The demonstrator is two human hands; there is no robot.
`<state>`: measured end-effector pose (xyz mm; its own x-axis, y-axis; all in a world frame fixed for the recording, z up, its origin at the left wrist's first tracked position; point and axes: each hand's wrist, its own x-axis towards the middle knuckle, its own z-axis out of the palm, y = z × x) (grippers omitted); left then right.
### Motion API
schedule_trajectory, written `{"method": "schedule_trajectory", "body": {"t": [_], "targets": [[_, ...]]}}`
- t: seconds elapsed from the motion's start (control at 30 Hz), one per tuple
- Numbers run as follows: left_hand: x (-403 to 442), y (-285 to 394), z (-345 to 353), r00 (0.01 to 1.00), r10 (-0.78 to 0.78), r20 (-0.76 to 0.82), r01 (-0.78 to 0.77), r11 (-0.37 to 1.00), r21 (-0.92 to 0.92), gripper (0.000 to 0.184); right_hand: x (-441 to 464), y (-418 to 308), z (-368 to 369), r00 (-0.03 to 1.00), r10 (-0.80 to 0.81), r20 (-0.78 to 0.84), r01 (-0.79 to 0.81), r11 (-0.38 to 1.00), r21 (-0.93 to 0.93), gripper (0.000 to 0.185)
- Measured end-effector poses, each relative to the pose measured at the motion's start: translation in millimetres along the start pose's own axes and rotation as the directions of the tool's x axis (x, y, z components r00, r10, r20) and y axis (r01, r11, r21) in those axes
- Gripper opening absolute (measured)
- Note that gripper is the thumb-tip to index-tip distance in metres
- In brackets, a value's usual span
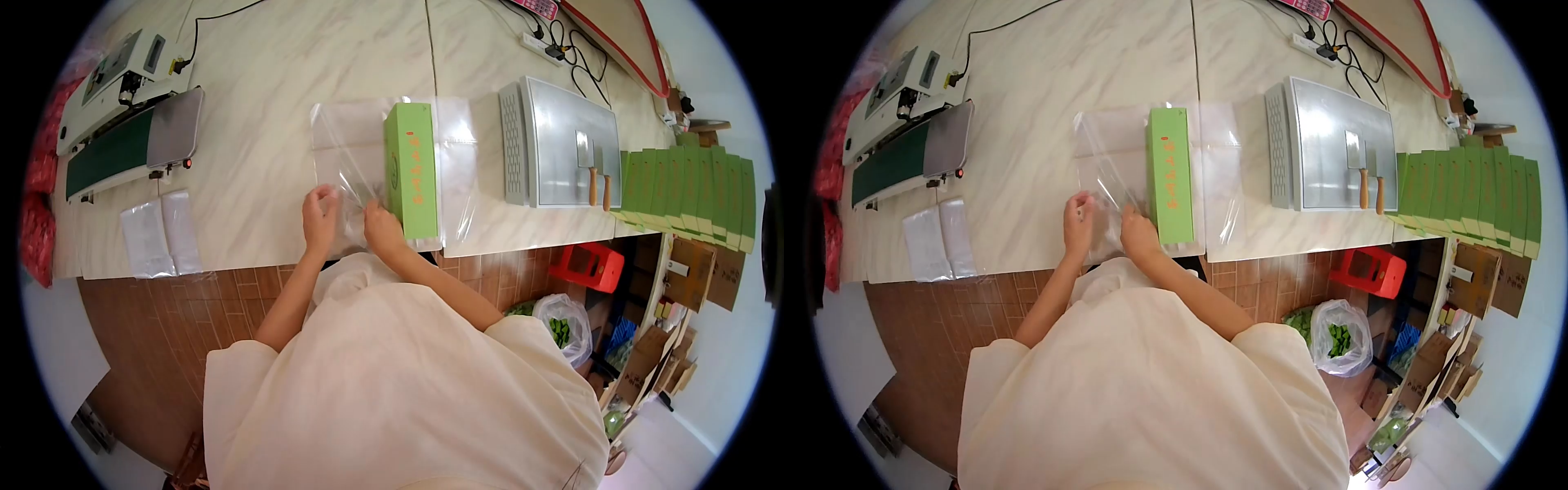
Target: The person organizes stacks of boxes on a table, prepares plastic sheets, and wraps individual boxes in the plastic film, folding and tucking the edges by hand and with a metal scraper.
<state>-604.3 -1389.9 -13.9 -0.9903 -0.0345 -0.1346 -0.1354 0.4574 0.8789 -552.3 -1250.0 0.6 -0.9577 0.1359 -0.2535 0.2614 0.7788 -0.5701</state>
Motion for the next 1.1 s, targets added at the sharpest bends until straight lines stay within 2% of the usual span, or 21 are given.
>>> {"method": "schedule_trajectory", "body": {"t": [0.03,0.07,0.1,0.13,0.2,0.33,0.4,0.47,0.5,0.57,0.6,0.67,0.8,0.87,1.0,1.07,1.1], "targets": [[-2,6,-3,1.0,-0.001,-0.006,0.001,1.0,0.0,0.034,0,1,1,1.0,-0.024,-0.012,0.023,1.0,-0.01,0.017],[-4,12,-4,0.977,-0.111,0.181,0.11,0.994,0.017,0.03,1,2,3,0.999,-0.047,-0.025,0.046,0.999,-0.021,0.017],[-7,13,-5,0.908,-0.216,0.359,0.211,0.976,0.053,0.027,1,1,3,0.998,-0.051,-0.024,0.05,0.999,-0.022,0.017],[-9,8,-5,0.908,-0.216,0.358,0.212,0.976,0.052,0.027,1,1,3,0.998,-0.055,-0.021,0.054,0.998,-0.041,0.017],[-14,-2,-3,0.892,-0.136,0.431,0.193,0.977,-0.09,0.022,-1,-1,0,0.998,-0.057,-0.018,0.056,0.997,-0.061,0.017],[-17,-4,-4,0.883,-0.191,0.43,0.25,0.964,-0.087,0.019,-8,-13,-14,0.996,-0.09,-0.011,0.088,0.992,-0.088,0.019],[-16,3,-6,0.891,-0.166,0.422,0.184,0.983,-0.003,0.02,-15,-17,-27,0.996,-0.09,0.011,0.091,0.993,-0.08,0.022],[-11,12,-4,0.903,-0.168,0.395,0.176,0.984,0.015,0.023,-26,-20,-46,0.983,-0.177,0.044,0.177,0.984,0.002,0.043],[-9,13,-2,0.914,-0.167,0.369,0.167,0.985,0.034,0.028,-31,-23,-52,0.983,-0.175,0.046,0.175,0.985,0.001,0.043],[-5,14,0,0.918,-0.168,0.359,0.161,0.986,0.049,0.033,-39,-26,-60,0.984,-0.15,0.096,0.153,0.988,-0.025,0.069],[-3,17,1,0.923,-0.166,0.347,0.152,0.986,0.065,0.039,-42,-26,-60,0.985,-0.148,0.093,0.151,0.988,-0.027,0.069],[-3,22,0,0.923,-0.163,0.349,0.138,0.986,0.096,0.043,-45,-25,-59,0.984,-0.142,0.105,0.152,0.984,-0.097,0.088],[-3,26,1,0.92,-0.179,0.349,0.125,0.977,0.171,0.05,-47,-20,-49,0.981,-0.186,0.06,0.194,0.961,-0.199,0.083],[-4,28,1,0.915,-0.183,0.361,0.135,0.979,0.155,0.048,-45,-17,-42,0.989,-0.121,0.082,0.141,0.938,-0.318,0.073],[-6,22,2,0.92,-0.158,0.359,0.129,0.986,0.102,0.046,-44,-14,-40,0.984,-0.176,0.018,0.174,0.946,-0.272,0.063],[-7,19,3,0.917,-0.17,0.361,0.15,0.985,0.083,0.048,-43,-11,-33,0.989,-0.142,-0.045,0.131,0.973,-0.19,0.043],[-8,17,3,0.912,-0.183,0.366,0.172,0.983,0.062,0.05,-42,-9,-29,0.989,-0.143,-0.046,0.132,0.973,-0.19,0.043]]}}
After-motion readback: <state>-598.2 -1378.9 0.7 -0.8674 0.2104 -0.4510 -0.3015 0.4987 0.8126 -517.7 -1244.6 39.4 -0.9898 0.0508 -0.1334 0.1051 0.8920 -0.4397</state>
